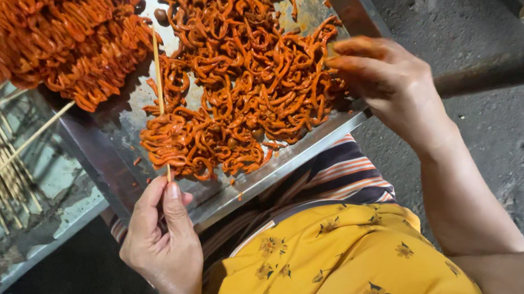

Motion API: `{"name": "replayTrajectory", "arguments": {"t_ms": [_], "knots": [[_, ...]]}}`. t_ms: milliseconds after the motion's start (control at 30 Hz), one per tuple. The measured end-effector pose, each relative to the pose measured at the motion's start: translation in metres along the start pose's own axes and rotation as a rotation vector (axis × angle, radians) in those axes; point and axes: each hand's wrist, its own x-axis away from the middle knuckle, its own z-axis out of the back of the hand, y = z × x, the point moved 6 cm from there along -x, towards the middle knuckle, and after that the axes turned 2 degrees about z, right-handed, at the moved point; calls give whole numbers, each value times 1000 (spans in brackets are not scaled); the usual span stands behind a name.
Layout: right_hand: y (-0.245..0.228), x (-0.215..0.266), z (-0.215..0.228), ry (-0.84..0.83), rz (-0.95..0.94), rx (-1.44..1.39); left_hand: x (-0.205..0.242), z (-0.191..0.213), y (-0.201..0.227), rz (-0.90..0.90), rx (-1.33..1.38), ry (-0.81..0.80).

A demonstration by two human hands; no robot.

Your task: The person skewers marinated meat onto wooden sticks by hand. They pick up individual pieces from a metal tray and thread them onto a stick before placing the finished skewer to the side.

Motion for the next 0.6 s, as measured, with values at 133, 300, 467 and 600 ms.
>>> {"name": "replayTrajectory", "arguments": {"t_ms": [133,300,467,600], "knots": [[-5,-12,-10,-135,143,92,-2,-1,1,-28,13,-18],[1,-13,-7,-132,97,63,-1,0,0,4,56,-18],[2,-8,3,-167,84,83,-1,1,1,-15,38,-18],[-12,-18,-1,-85,120,13,0,2,2,-29,25,-6]]}}
